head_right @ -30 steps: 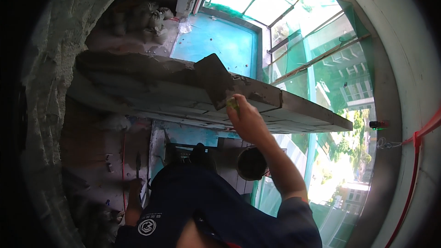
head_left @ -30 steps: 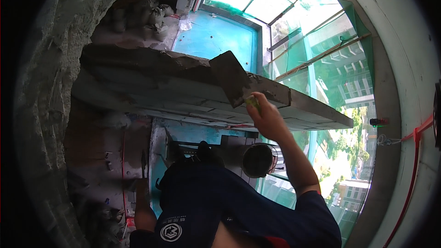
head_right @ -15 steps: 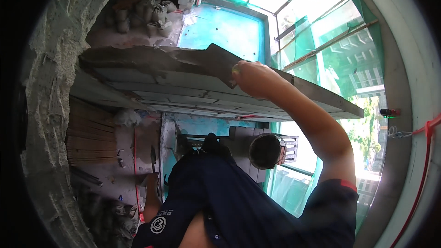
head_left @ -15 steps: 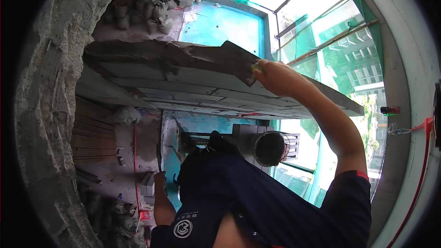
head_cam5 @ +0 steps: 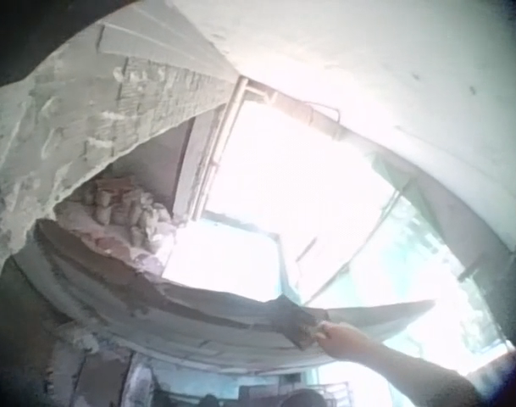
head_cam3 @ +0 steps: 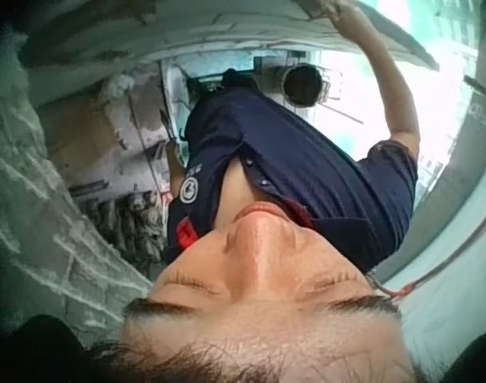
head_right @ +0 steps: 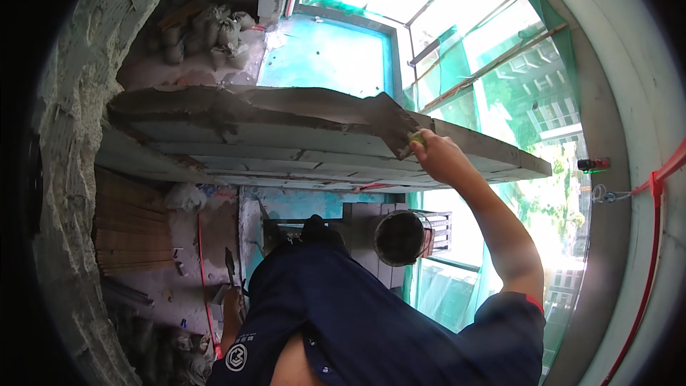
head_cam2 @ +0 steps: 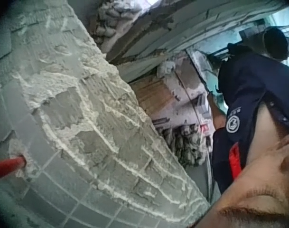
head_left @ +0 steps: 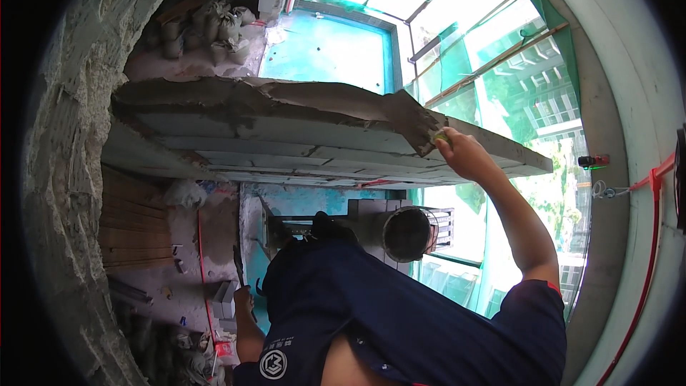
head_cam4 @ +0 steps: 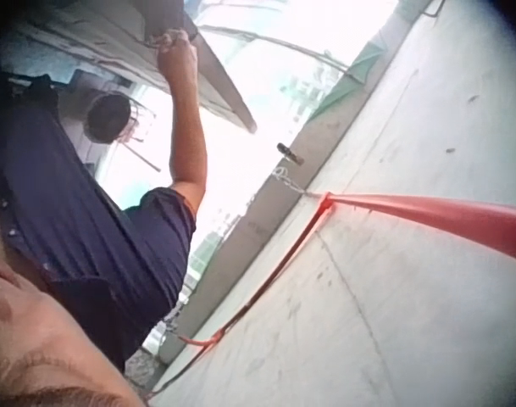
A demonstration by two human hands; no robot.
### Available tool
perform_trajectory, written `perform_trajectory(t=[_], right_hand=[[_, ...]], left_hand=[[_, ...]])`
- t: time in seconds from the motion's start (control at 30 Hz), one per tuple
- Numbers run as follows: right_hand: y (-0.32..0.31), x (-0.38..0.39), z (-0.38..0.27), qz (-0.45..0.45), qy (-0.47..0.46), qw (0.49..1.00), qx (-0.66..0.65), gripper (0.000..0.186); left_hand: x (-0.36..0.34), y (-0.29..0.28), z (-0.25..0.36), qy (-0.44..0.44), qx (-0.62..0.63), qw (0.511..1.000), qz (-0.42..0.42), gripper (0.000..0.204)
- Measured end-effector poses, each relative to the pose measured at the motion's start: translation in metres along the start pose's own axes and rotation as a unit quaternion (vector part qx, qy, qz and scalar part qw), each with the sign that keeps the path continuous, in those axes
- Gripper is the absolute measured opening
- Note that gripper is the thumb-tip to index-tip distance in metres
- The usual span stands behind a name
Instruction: The person applies mortar with a trowel to a course of bricks, then places a new brick on top of the mortar, and finally levels the brick and scrapes off excess mortar.
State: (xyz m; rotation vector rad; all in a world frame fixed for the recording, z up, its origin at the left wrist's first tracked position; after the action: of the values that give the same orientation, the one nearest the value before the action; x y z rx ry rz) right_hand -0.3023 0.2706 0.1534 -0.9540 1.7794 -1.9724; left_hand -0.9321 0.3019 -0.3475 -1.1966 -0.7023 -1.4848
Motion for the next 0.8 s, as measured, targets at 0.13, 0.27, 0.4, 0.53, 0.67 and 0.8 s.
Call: perform_trajectory(t=[0.13, 0.27, 0.4, 0.53, 0.67, 0.8], right_hand=[[-0.016, 0.011, 0.028, -0.175, 0.174, 0.926, -0.285, 0.033], [-0.019, 0.031, -0.007, -0.173, 0.146, 0.906, -0.358, 0.032], [-0.007, 0.012, -0.079, -0.182, 0.047, 0.945, -0.267, 0.034], [0.02, 0.008, -0.106, -0.063, -0.029, 0.995, -0.074, 0.032], [0.021, 0.025, -0.082, -0.052, 0.002, 0.998, -0.027, 0.033], [0.017, 0.029, -0.042, 0.001, 0.051, 0.998, -0.028, 0.032]], left_hand=[[0.005, -0.007, 0.009, -0.014, 0.028, 0.999, 0.008, 0.016], [0.006, 0.0, 0.025, 0.017, -0.011, 1.0, -0.009, 0.016], [-0.031, -0.024, 0.013, 0.036, -0.068, 0.997, -0.014, 0.01], [-0.021, -0.007, 0.032, 0.058, -0.133, 0.988, -0.061, 0.032], [-0.005, -0.007, 0.045, 0.067, -0.084, 0.994, -0.033, 0.032], [-0.01, -0.016, 0.044, 0.058, -0.112, 0.992, -0.029, 0.024]])
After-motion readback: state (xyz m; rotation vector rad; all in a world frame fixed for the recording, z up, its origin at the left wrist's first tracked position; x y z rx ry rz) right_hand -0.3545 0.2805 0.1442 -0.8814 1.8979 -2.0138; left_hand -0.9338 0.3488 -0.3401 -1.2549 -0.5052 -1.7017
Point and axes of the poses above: each hand's wrist, its own x-axis away from the middle knuckle, its own y-axis out of the palm, z = x × y, the point moved 2 cm from there along -x, towards the middle knuckle, and after that the axes turned 10 degrees about y, right-handed, at the moved point
